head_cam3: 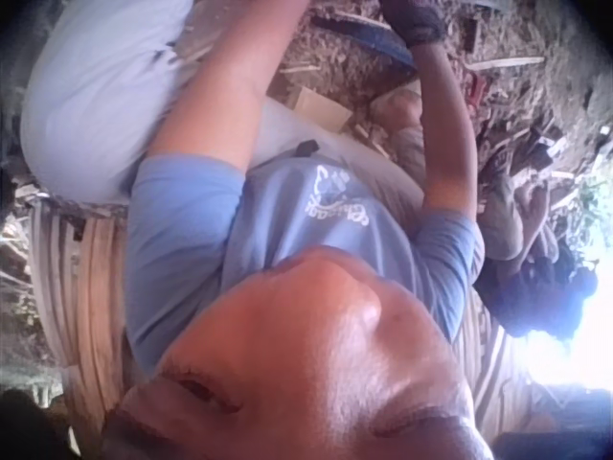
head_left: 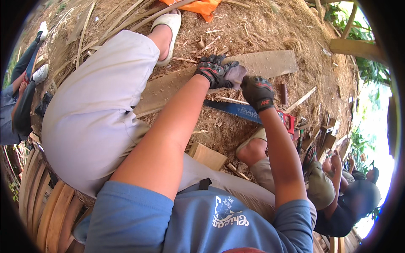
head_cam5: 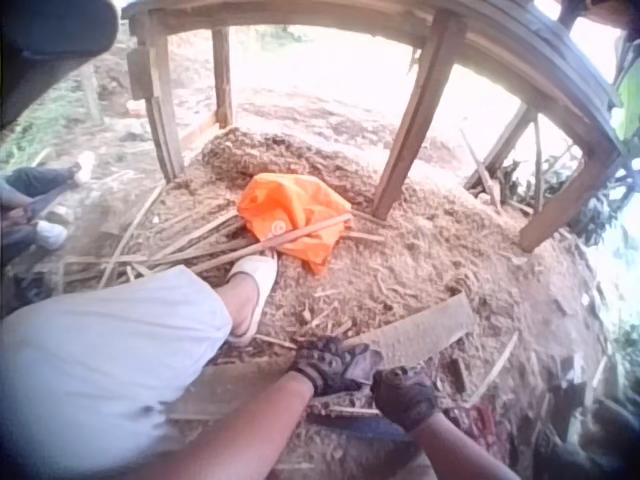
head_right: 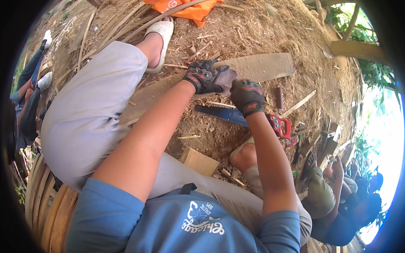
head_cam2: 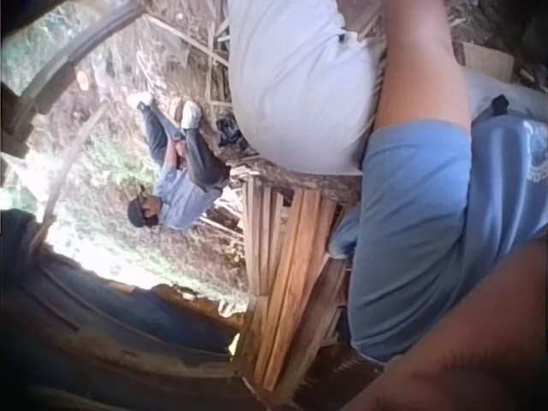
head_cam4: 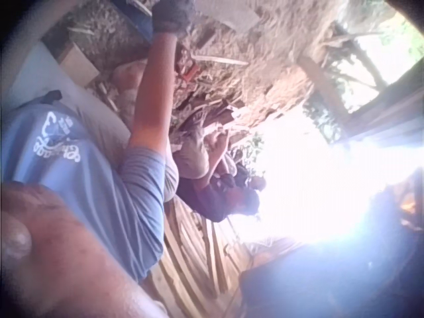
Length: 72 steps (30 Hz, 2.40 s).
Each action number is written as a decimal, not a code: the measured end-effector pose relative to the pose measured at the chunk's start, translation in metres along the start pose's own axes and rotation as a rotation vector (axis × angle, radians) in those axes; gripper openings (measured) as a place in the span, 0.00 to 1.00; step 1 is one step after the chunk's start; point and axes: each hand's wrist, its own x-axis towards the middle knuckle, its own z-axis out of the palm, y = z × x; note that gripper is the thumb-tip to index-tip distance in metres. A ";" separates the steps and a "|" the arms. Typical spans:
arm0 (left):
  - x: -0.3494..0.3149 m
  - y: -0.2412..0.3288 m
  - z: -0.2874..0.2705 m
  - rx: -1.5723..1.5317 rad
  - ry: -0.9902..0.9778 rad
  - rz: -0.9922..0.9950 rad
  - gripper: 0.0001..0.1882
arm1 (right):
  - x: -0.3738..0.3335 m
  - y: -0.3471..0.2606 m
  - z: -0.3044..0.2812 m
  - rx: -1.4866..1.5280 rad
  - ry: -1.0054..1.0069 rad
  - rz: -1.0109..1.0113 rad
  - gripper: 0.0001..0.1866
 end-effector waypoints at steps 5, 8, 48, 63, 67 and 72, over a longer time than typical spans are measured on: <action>-0.003 0.001 0.004 0.046 0.008 0.025 0.57 | 0.005 -0.002 0.011 -0.044 0.080 0.030 0.13; -0.001 0.001 0.003 0.033 -0.008 0.012 0.56 | 0.010 0.010 0.011 -0.027 0.094 0.060 0.12; 0.002 -0.006 0.012 0.042 0.041 0.016 0.52 | 0.033 0.007 -0.023 -0.042 0.084 -0.243 0.12; -0.001 -0.007 0.007 0.061 0.041 0.037 0.53 | 0.036 -0.005 -0.041 -0.218 -0.066 -0.145 0.11; -0.002 0.000 0.006 0.036 0.055 0.050 0.52 | 0.043 0.006 -0.014 -0.233 0.017 -0.117 0.12; 0.002 -0.001 0.009 0.026 0.036 0.044 0.54 | -0.021 -0.004 0.003 -0.167 -0.265 -0.133 0.13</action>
